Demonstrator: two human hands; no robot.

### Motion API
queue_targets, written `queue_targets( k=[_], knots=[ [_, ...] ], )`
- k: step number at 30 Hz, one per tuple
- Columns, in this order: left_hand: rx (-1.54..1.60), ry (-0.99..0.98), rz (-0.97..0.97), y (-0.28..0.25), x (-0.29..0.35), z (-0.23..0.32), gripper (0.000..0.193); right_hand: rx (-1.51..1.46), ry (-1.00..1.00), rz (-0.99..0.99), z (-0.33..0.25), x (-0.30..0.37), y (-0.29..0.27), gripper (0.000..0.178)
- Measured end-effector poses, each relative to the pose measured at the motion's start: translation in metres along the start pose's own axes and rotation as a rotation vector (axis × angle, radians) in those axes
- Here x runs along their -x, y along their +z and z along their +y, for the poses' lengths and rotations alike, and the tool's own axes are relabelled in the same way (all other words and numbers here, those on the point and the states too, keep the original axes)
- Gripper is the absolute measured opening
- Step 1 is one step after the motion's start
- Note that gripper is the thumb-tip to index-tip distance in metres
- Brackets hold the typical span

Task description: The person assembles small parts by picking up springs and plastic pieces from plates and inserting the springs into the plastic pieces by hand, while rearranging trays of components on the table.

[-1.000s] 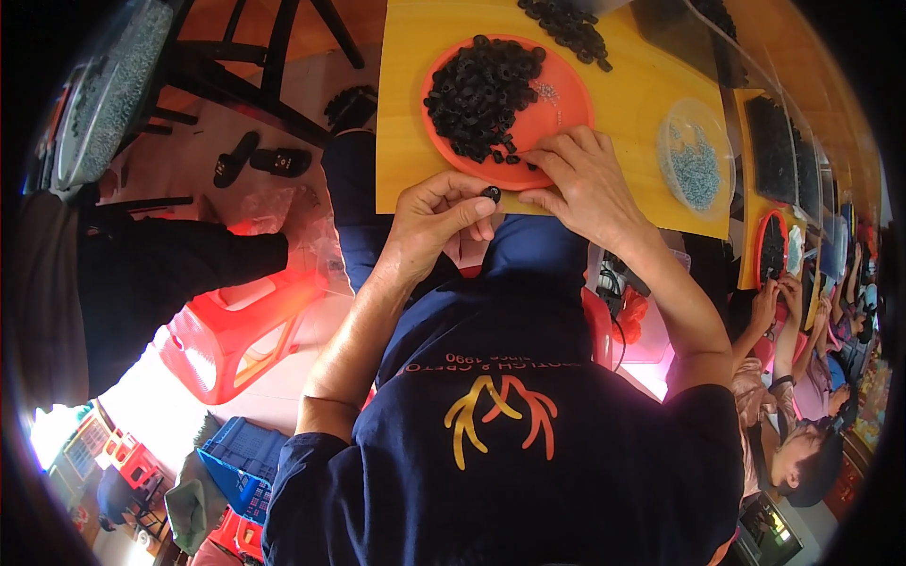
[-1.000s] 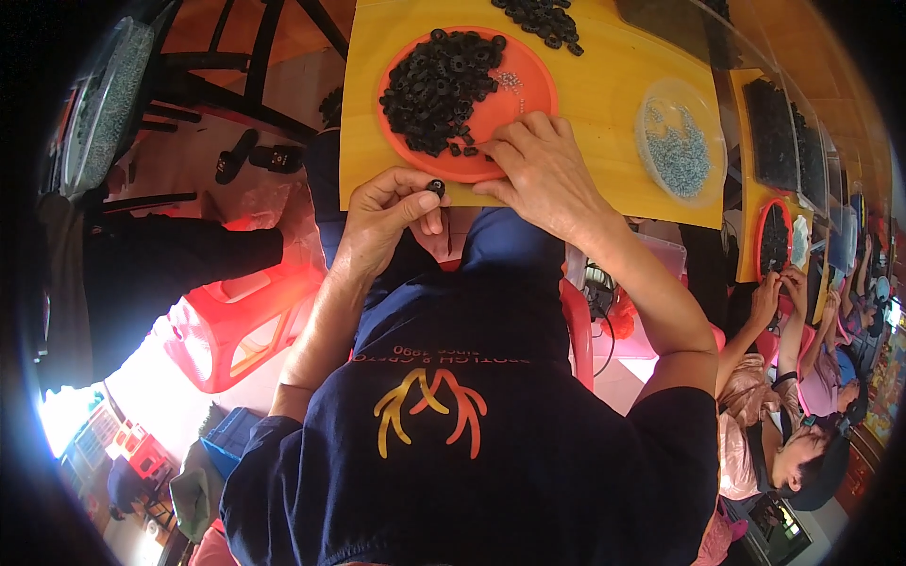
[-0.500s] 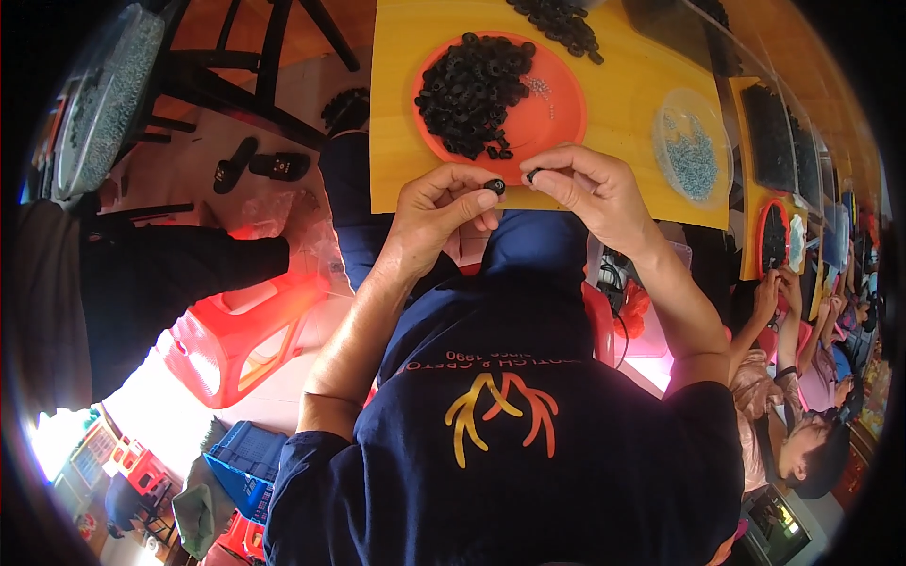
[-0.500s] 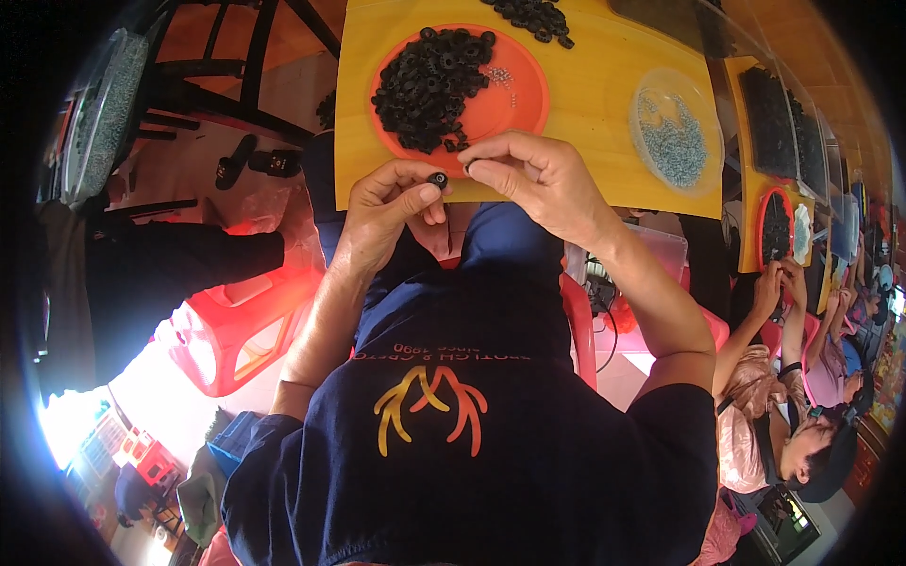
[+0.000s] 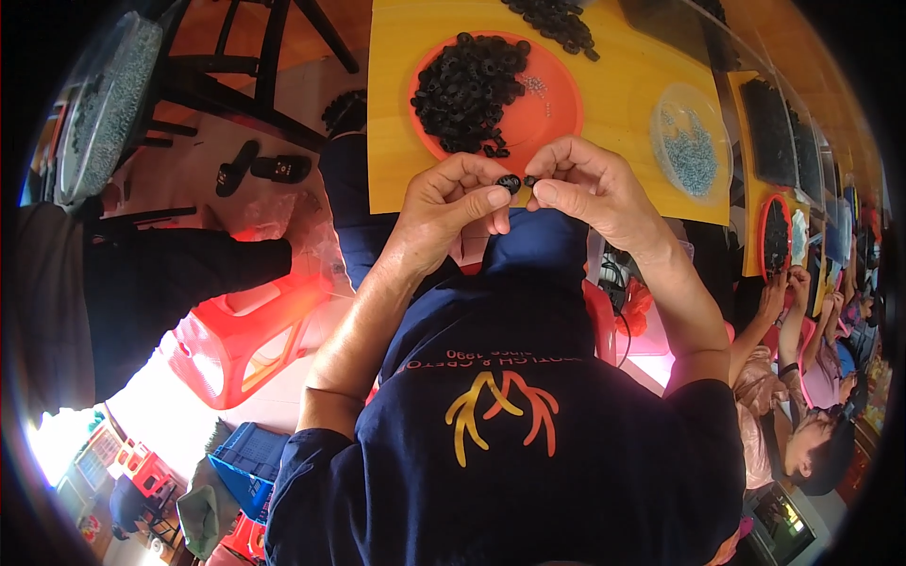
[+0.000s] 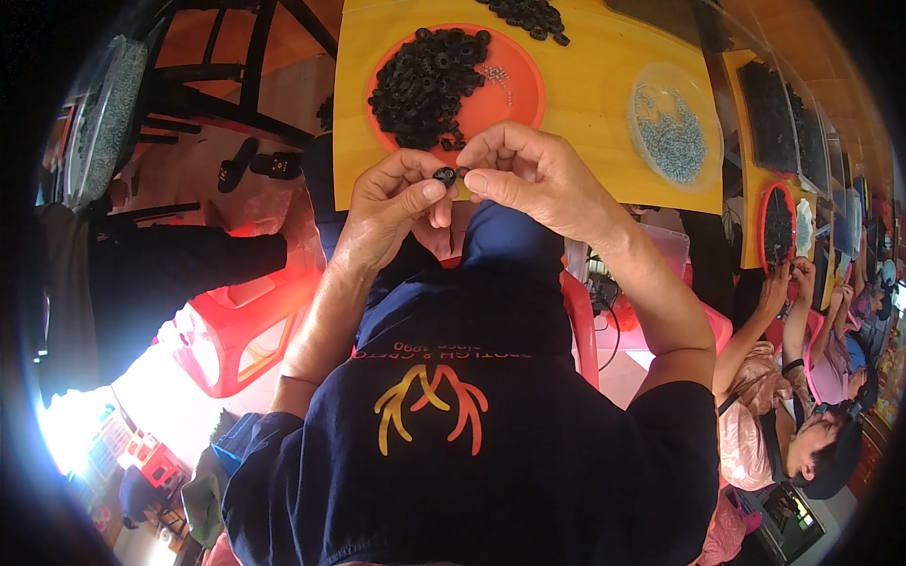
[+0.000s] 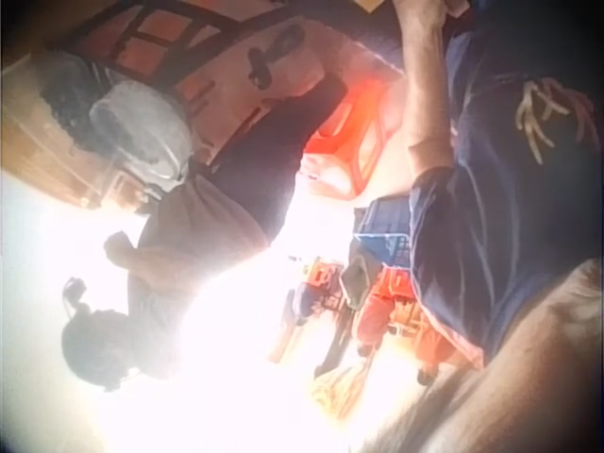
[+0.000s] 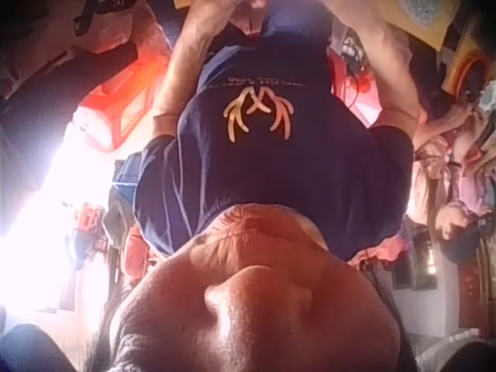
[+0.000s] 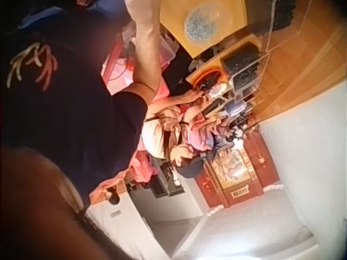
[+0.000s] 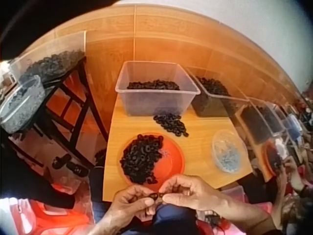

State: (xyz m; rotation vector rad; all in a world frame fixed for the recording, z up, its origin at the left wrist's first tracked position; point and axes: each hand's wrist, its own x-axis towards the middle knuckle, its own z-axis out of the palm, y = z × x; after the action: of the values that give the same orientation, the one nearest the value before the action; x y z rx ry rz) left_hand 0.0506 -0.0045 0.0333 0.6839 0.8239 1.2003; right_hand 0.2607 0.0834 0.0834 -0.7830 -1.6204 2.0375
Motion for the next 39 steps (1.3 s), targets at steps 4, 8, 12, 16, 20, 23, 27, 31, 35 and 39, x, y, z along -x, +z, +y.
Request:
queue_targets(
  k=[4,8,12,16,20,23,27,31,35,39],
  knots=[
    [-0.064,0.068,0.005,0.005,-0.003,-0.003,0.017,0.019,0.051,-0.033,-0.002,-0.001,-0.004,0.022],
    [-0.109,0.02,-0.009,0.006,-0.004,0.001,0.015,0.037,0.077,-0.031,-0.007,-0.001,-0.005,0.022],
    [-0.151,0.024,-0.037,0.007,-0.004,0.0,0.015,0.085,0.059,-0.041,-0.008,-0.001,-0.004,0.022],
    [-0.164,0.055,-0.055,0.007,-0.005,-0.002,0.016,0.131,0.091,-0.034,-0.013,-0.001,-0.005,0.022],
    [-0.164,-0.028,-0.086,0.006,-0.002,0.001,0.015,0.301,0.188,-0.123,-0.017,0.002,-0.012,0.026],
    [-0.165,-0.052,-0.108,0.012,0.0,0.005,0.013,0.492,0.169,-0.199,-0.018,0.006,-0.016,0.033],
    [-0.191,-0.065,-0.122,0.016,0.0,0.007,0.013,0.686,0.086,-0.291,-0.031,0.004,-0.017,0.027],
    [-0.235,-0.107,-0.081,0.018,-0.003,0.006,0.013,0.736,-0.019,-0.229,-0.028,0.006,-0.013,0.024],
    [-0.233,-0.144,-0.058,0.013,-0.007,-0.002,0.012,0.832,-0.039,-0.167,-0.025,0.01,-0.005,0.021],
    [-0.278,-0.137,-0.08,0.012,-0.009,-0.007,0.011,0.972,0.03,-0.186,-0.023,0.011,-0.004,0.021]
  ],
)
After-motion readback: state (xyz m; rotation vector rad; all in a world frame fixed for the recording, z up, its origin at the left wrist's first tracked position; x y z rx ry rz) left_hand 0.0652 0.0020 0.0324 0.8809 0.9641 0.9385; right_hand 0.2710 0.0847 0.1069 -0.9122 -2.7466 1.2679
